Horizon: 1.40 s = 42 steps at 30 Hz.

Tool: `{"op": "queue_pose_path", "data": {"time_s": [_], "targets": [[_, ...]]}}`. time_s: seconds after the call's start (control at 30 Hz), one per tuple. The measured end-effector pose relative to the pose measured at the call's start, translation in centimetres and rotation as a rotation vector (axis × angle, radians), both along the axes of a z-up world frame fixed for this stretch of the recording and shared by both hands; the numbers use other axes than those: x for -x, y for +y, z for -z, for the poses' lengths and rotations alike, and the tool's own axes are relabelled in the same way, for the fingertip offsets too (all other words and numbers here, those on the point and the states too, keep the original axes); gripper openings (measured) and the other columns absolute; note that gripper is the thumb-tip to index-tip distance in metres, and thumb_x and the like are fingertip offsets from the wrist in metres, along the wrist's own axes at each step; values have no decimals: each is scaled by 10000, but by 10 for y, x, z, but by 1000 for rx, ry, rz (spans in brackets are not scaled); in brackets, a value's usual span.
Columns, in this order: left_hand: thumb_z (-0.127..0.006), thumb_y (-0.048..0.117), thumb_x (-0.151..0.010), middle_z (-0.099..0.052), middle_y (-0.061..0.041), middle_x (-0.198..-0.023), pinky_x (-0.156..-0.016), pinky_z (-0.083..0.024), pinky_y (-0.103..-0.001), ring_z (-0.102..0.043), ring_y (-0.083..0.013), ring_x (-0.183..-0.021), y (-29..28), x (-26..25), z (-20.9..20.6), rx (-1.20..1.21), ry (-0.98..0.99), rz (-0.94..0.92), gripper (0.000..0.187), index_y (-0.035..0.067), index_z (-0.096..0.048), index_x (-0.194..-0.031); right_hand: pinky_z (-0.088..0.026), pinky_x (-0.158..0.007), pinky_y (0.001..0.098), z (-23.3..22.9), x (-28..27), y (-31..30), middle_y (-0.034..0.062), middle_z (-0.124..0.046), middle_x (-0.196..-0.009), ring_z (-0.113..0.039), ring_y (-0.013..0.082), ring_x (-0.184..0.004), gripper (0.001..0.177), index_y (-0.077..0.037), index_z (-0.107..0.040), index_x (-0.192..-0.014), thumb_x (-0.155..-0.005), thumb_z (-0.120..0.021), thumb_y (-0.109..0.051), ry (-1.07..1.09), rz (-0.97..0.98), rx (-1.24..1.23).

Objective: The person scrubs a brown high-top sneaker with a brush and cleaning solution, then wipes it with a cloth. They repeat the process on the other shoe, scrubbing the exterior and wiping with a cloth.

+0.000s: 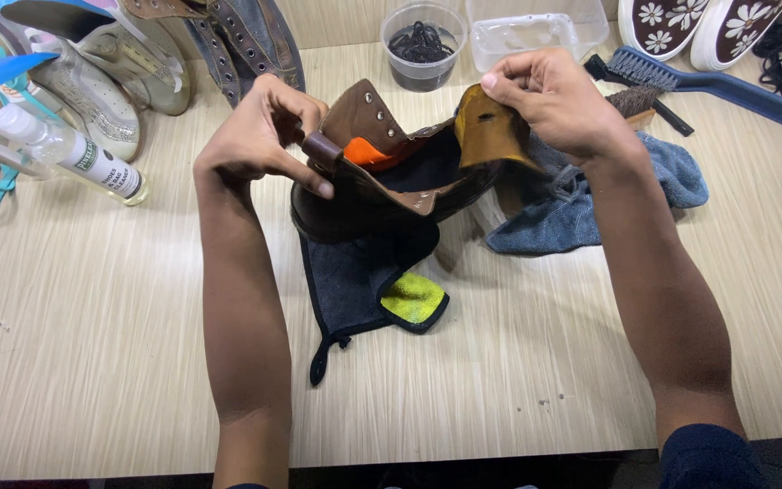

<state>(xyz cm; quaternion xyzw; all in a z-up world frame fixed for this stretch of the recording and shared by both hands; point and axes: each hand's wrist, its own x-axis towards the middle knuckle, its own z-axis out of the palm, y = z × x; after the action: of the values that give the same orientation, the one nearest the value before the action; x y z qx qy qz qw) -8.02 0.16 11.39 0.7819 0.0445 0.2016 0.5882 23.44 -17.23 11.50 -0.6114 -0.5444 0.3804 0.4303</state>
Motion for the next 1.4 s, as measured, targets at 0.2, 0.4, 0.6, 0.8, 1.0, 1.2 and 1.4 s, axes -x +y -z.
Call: {"op": "queue_pose_path", "data": {"time_s": [0.2,0.4,0.6,0.8,1.0,1.2,1.4], "targets": [[-913,190,-728,-755,-96,-849,-764,-613,-231,-733,-148,-807,-14,-27,-9,46,151,540,280,33,-732,-872,-488,-879,147,14,16,14,-40,-678,-1100,-590,22,-977,176,-145,-720,-1209,-1113,-596,-225,149,92,-225],[-859,270,-904,-704,-23,-1040,-749,-619,-219,-703,-115,-937,-29,-70,20,63,-91,-115,353,206,-623,-1160,-399,-648,157,17,29,14,-90,-533,-808,-495,4,-708,265,-142,-610,-1349,-1130,-550,-278,285,3,-245],[-803,193,-952,-697,-36,-1212,-970,-564,-298,-689,-152,-1107,-32,-113,61,-61,-147,-47,435,69,-605,-1319,-531,-680,192,28,34,17,-5,-645,-870,-605,51,-716,413,-115,-519,-1475,-1102,-572,-284,534,-52,-242],[-800,151,-949,-647,11,-780,-604,-430,-233,-530,-72,-691,-37,-117,69,-223,-336,-341,99,65,-754,-965,-590,-759,285,17,29,15,102,-680,-1073,-689,186,-899,500,-105,-523,-1447,-1054,-497,-413,655,24,-215],[-799,38,-890,-589,-18,-750,-568,-389,-221,-477,-75,-650,-42,-115,60,-34,-552,-610,98,19,-715,-843,-521,-789,236,20,25,23,93,-711,-1075,-678,147,-961,726,-110,-628,-1317,-852,-479,-648,678,244,-161],[-787,77,-865,-529,20,-664,-538,-350,-220,-440,-65,-610,-39,-115,57,44,-710,-926,150,38,-703,-747,-582,-927,341,-12,44,7,59,-583,-1189,-653,207,-1144,653,-159,-509,-1282,-892,-402,-672,74,145,132],[-798,105,-817,-538,64,-630,-532,-370,-195,-468,-29,-599,-42,-130,55,279,-787,-1297,168,62,-701,-686,-483,-771,332,-29,67,-9,43,-466,-1226,-572,184,-945,999,-261,-106,-1674,-807,-458,-610,103,-97,369]]}}
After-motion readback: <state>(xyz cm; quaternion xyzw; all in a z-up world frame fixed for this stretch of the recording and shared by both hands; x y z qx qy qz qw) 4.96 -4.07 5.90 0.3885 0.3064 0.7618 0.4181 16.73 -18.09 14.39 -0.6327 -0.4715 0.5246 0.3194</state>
